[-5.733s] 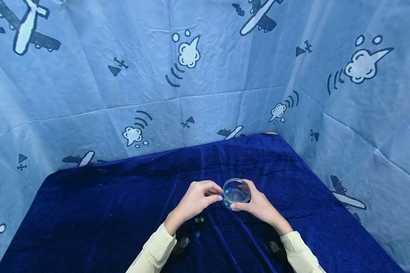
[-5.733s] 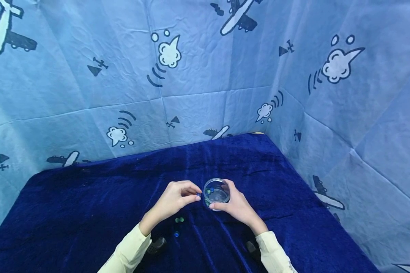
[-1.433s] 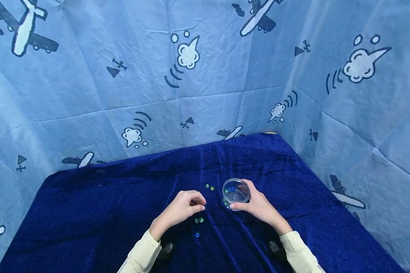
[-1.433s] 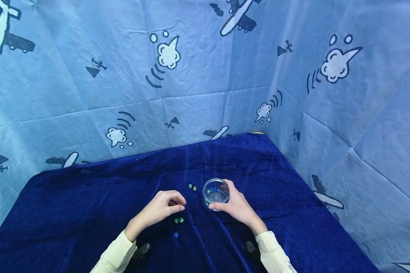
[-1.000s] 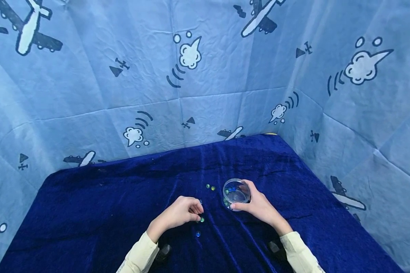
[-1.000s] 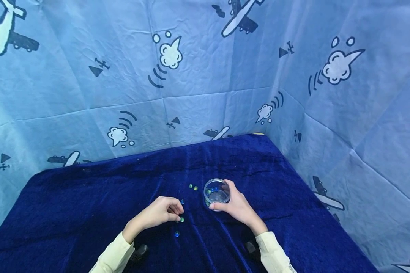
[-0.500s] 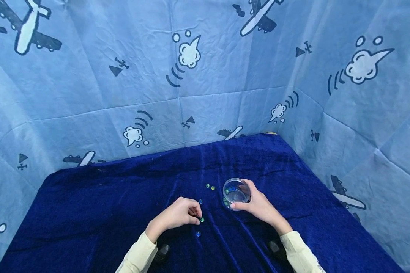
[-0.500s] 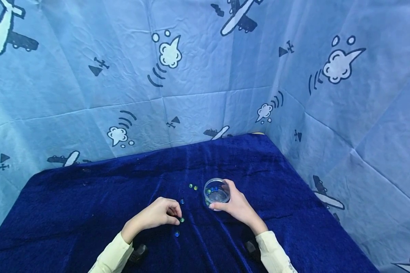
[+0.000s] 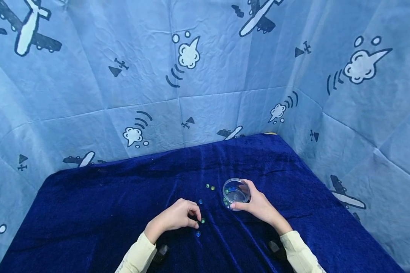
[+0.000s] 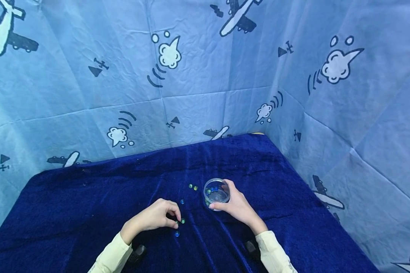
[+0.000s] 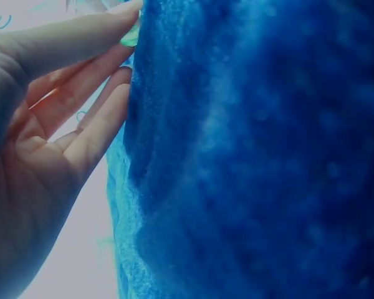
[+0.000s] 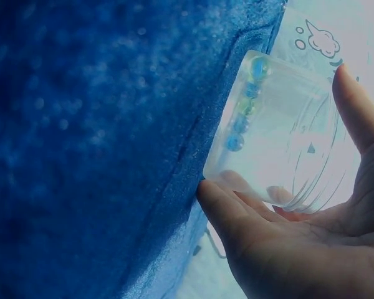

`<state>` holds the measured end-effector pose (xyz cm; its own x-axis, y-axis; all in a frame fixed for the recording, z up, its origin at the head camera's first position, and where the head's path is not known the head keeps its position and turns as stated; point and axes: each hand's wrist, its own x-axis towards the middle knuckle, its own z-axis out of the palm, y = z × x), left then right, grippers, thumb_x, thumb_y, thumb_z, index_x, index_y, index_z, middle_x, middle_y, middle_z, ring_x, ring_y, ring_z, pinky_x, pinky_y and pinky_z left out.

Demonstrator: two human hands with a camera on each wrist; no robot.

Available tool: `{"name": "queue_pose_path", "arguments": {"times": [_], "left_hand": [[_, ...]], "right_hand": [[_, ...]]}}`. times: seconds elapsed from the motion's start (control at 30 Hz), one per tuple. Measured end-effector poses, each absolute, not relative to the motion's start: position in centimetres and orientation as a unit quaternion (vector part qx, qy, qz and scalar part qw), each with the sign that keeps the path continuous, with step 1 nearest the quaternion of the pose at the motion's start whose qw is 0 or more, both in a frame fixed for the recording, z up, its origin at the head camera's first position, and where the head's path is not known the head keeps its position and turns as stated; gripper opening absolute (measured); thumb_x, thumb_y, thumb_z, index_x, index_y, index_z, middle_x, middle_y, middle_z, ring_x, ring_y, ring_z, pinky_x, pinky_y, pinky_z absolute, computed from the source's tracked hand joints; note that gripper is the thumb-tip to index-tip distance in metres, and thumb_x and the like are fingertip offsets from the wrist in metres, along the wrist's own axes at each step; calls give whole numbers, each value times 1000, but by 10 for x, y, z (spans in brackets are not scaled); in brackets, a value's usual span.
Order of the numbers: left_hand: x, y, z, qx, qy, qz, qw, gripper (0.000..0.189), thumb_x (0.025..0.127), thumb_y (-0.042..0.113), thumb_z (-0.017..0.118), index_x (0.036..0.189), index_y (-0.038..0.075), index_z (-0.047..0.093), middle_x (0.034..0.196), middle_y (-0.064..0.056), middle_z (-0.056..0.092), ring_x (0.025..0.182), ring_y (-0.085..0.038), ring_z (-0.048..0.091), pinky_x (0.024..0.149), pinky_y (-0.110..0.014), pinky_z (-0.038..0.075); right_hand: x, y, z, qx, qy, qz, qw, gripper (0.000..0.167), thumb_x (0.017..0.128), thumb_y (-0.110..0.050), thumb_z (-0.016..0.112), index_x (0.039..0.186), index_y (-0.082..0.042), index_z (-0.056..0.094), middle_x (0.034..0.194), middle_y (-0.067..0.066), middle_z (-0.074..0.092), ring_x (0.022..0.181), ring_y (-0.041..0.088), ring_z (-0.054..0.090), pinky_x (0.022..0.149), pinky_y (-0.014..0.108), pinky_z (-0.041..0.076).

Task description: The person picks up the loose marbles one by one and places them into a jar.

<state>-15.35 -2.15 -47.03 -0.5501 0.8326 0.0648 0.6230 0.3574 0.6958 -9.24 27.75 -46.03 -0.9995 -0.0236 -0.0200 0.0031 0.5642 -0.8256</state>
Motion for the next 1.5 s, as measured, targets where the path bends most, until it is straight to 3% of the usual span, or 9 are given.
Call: {"name": "queue_pose_path", "arguments": {"times": [0.2,0.4,0.63,0.87,1.3,1.5], "left_hand": [[-154,-18,-470,456,813,332,146,19,78,0,87,81,12,73,86,10,68,82,-1,61,77,-21,53],[-156,-10,-465,445,802,375,135,13,85,-3,81,86,6,71,88,1,69,80,-2,67,71,-20,55],[-159,5,-454,443,804,392,69,9,87,-3,79,92,2,73,92,-3,72,83,-8,70,75,-23,57],[-157,20,-449,426,801,414,77,7,89,-2,77,95,0,74,93,-5,72,85,-9,70,77,-24,57],[-159,50,-442,417,776,471,44,9,92,-2,74,100,-2,75,99,-8,72,90,-16,71,80,-22,57],[-159,61,-442,406,775,482,52,9,94,1,73,103,-1,75,101,-6,71,90,-11,70,80,-22,57]], "right_hand": [[-92,278,-459,-6,882,-471,20,92,83,-32,87,151,-1,34,145,31,52,133,44,53,105,56,44],[-92,280,-460,-8,883,-469,21,92,83,-33,87,152,-1,34,146,31,51,133,44,52,105,57,44],[-92,278,-459,-8,885,-466,18,91,83,-31,87,151,0,35,145,31,53,132,44,53,103,56,45],[-91,277,-458,-5,885,-465,20,89,83,-28,88,150,-1,36,143,31,54,128,43,57,101,55,47],[-91,278,-458,-2,882,-471,25,91,83,-29,87,151,0,34,144,32,52,128,42,57,100,54,49],[-91,279,-458,0,879,-475,33,92,84,-30,86,152,-1,33,146,32,50,129,43,56,101,55,49]]}}
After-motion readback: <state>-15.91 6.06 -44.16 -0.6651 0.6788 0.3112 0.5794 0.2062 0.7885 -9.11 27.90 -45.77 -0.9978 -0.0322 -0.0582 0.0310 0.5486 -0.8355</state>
